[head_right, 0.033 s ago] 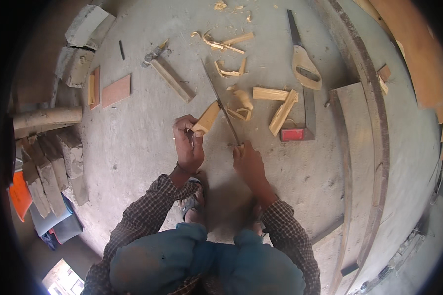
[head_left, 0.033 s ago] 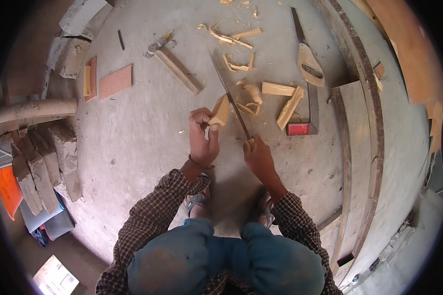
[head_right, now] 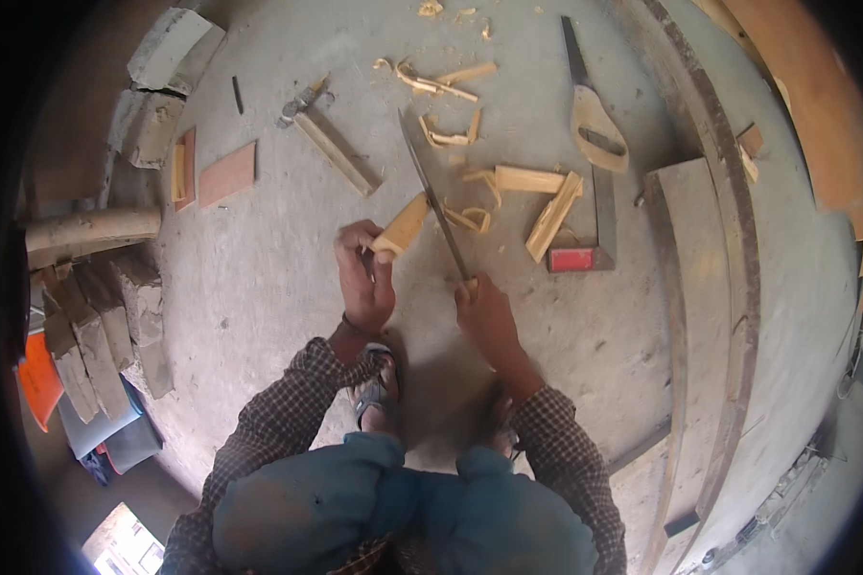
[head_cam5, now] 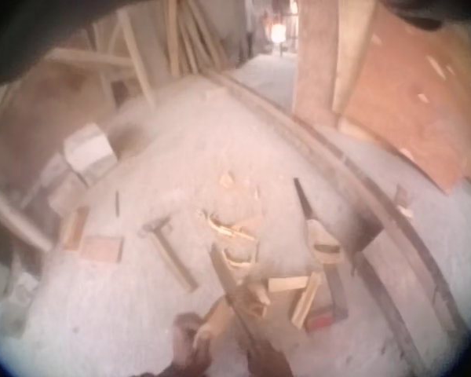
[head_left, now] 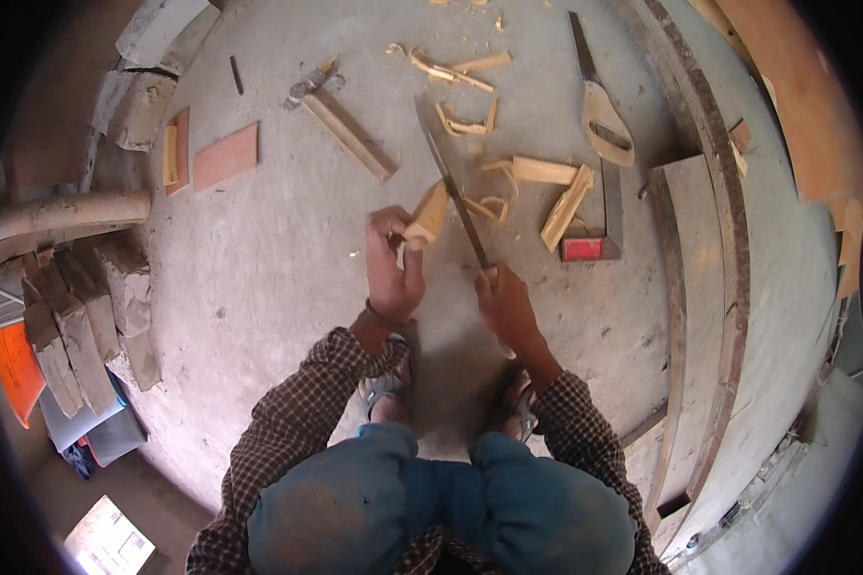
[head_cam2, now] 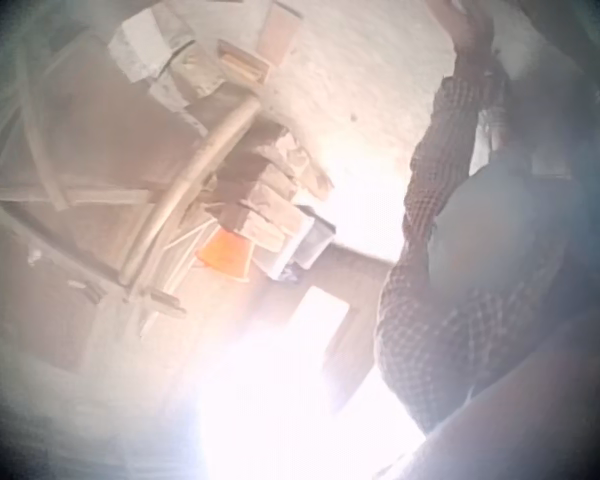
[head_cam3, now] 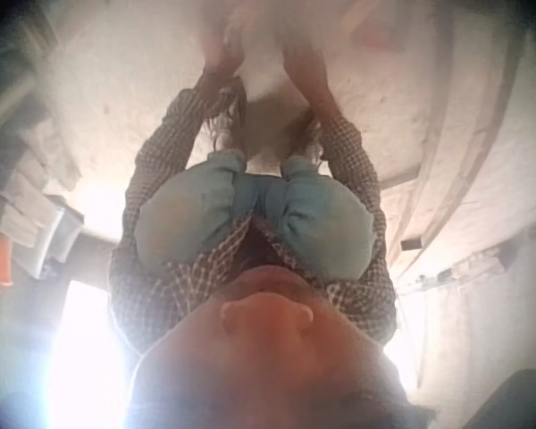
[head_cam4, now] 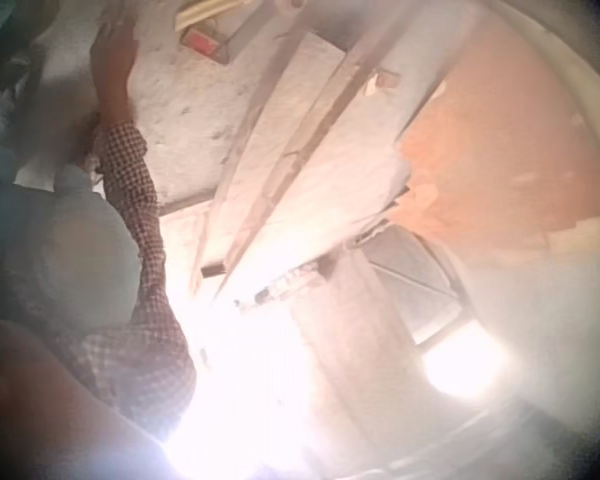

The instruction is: The person hammers a nail into a small wooden block, then uses a hand saw to cut the block. They sand the cut edges with sandpaper and inspect the finished piece.

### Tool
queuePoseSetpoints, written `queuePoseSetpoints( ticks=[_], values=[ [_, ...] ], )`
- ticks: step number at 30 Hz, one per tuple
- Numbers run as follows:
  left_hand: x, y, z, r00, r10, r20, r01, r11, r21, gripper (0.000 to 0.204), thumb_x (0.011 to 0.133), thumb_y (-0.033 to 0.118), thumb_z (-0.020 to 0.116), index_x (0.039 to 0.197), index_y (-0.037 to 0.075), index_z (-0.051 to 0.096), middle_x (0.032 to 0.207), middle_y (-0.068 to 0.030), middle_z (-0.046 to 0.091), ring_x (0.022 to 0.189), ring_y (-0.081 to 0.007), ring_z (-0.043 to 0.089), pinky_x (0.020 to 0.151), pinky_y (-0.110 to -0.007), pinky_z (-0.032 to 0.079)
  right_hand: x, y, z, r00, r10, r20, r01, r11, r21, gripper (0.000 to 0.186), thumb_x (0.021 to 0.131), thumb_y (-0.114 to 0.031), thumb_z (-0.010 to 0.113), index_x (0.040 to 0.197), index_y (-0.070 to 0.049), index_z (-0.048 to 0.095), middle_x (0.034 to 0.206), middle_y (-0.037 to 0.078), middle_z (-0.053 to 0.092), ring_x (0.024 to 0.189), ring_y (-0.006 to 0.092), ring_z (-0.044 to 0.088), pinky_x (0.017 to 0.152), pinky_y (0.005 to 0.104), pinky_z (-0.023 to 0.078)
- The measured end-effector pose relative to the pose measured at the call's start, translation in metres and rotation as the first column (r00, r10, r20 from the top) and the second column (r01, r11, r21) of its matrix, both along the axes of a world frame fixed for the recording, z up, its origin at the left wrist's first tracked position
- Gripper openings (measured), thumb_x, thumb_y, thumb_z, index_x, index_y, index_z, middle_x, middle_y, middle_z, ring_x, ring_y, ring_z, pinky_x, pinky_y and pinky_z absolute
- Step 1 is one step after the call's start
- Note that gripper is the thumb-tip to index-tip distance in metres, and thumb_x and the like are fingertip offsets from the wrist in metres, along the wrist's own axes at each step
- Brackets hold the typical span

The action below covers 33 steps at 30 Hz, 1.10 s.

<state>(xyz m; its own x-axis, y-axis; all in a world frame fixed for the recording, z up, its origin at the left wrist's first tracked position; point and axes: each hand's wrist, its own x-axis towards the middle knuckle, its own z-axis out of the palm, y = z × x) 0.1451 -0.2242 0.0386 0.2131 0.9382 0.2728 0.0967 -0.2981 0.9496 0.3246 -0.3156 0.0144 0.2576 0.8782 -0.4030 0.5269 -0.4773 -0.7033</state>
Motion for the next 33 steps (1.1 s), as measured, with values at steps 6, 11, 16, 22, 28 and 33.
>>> queuePoseSetpoints(
  ticks=[6, 11, 16, 22, 28, 33],
  values=[
    [-0.006, 0.022, 0.013, 0.998, 0.017, -0.063, -0.020, 0.998, -0.057, 0.020, 0.104, 0.014, 0.063, 0.117, 0.000, 0.054, 0.117, -0.0106, 0.051, 0.106, -0.0181, 0.058, 0.087, -0.031, 0.056, -0.003, 0.000, 0.053, 0.994, -0.021, -0.108, 0.031, 0.995, 0.095, 0.026, 0.101, -0.025, 0.063, 0.108, -0.001, 0.057, 0.082, 0.023, 0.070, 0.080, 0.0458, 0.070, 0.067, 0.0507, 0.053],
    [0.003, 0.031, 0.011, 0.998, 0.058, 0.037, -0.056, 0.997, -0.052, 0.020, 0.100, 0.009, 0.068, 0.115, 0.000, 0.061, 0.112, -0.0093, 0.055, 0.099, -0.0174, 0.063, 0.084, -0.031, 0.058, -0.012, 0.016, 0.091, 0.987, 0.034, -0.155, 0.025, 0.931, 0.365, 0.026, 0.100, -0.022, 0.065, 0.114, -0.003, 0.054, 0.079, 0.021, 0.069, 0.075, 0.0444, 0.070, 0.064, 0.0474, 0.054],
    [0.012, 0.028, 0.012, 0.997, 0.069, 0.015, -0.068, 0.996, -0.060, 0.020, 0.099, 0.008, 0.069, 0.115, -0.001, 0.061, 0.113, -0.0097, 0.056, 0.099, -0.0173, 0.064, 0.085, -0.031, 0.059, -0.014, 0.009, 0.061, 0.993, 0.041, -0.110, -0.022, 0.985, 0.171, 0.022, 0.100, -0.019, 0.064, 0.114, -0.003, 0.055, 0.081, 0.019, 0.069, 0.073, 0.0442, 0.069, 0.062, 0.0475, 0.053],
    [0.007, 0.029, 0.011, 0.992, 0.103, 0.072, -0.096, 0.992, -0.085, 0.020, 0.099, 0.007, 0.069, 0.114, -0.002, 0.061, 0.112, -0.0106, 0.057, 0.099, -0.0171, 0.064, 0.084, -0.030, 0.060, -0.018, 0.015, 0.083, 0.990, 0.019, -0.143, 0.027, 0.948, 0.317, 0.024, 0.100, -0.022, 0.065, 0.109, -0.005, 0.051, 0.082, 0.021, 0.070, 0.077, 0.0491, 0.068, 0.063, 0.0553, 0.052],
    [0.013, 0.026, 0.015, 0.997, 0.077, 0.004, -0.077, 0.995, -0.063, 0.018, 0.099, 0.006, 0.069, 0.113, -0.001, 0.060, 0.113, -0.0103, 0.056, 0.100, -0.0166, 0.064, 0.084, -0.029, 0.059, -0.014, 0.013, 0.066, 0.999, 0.039, -0.014, -0.037, 0.991, 0.129, 0.025, 0.100, -0.022, 0.066, 0.112, -0.005, 0.053, 0.081, 0.022, 0.070, 0.078, 0.0496, 0.068, 0.063, 0.0554, 0.053],
    [0.006, 0.027, 0.014, 0.994, 0.098, 0.041, -0.094, 0.992, -0.089, 0.019, 0.098, 0.006, 0.070, 0.113, -0.001, 0.059, 0.113, -0.0104, 0.056, 0.101, -0.0170, 0.064, 0.085, -0.030, 0.059, -0.011, 0.013, 0.074, 0.985, 0.041, -0.167, -0.010, 0.983, 0.182, 0.024, 0.100, -0.023, 0.065, 0.111, -0.004, 0.054, 0.079, 0.022, 0.069, 0.077, 0.0487, 0.068, 0.063, 0.0532, 0.053]
  ],
)
